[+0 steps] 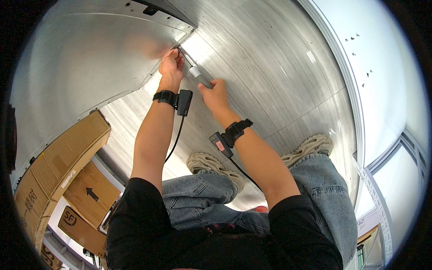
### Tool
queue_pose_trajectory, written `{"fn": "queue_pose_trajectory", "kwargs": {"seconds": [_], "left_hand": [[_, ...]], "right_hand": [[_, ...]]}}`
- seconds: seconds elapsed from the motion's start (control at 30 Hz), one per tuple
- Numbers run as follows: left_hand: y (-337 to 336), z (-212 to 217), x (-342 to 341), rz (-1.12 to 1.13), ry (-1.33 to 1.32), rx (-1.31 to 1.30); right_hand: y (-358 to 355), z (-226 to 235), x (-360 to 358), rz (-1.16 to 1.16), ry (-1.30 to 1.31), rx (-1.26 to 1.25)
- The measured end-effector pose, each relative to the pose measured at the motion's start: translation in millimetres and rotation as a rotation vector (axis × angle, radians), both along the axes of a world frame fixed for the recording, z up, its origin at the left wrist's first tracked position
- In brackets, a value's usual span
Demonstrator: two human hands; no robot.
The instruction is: The person uses a screwdriver to fasten screws into a white metal panel and then attaches a beige and black electronic device to the panel. The person secures the device by tightening screws into its mounting points.
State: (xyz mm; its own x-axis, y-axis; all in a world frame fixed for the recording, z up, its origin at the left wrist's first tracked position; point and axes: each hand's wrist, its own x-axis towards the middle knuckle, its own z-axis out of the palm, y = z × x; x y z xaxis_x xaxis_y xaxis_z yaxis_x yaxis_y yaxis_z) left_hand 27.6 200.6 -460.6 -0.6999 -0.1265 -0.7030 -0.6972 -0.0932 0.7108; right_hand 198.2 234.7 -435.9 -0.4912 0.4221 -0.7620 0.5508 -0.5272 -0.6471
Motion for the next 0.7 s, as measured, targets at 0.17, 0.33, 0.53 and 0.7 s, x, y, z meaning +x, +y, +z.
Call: {"fn": "queue_pose_trajectory", "kwargs": {"seconds": [0.17,0.33,0.53,0.7], "left_hand": [[2.2,-0.8,0.6,0.024,0.004,0.015],[1.0,0.0,0.5,0.04,-0.002,0.031],[0.3,-1.5,1.6,0.039,0.02,0.037],[0.9,0.6,1.7,0.014,-0.002,0.012]], "right_hand": [[8.9,1.2,-0.1,0.007,-0.018,-0.117],[5.3,11.2,-2.2,-0.009,0.025,-0.136],[5.3,30.2,-9.3,-0.06,-0.106,-0.028],[10.5,12.0,-1.2,-0.058,0.014,-0.275]]}}
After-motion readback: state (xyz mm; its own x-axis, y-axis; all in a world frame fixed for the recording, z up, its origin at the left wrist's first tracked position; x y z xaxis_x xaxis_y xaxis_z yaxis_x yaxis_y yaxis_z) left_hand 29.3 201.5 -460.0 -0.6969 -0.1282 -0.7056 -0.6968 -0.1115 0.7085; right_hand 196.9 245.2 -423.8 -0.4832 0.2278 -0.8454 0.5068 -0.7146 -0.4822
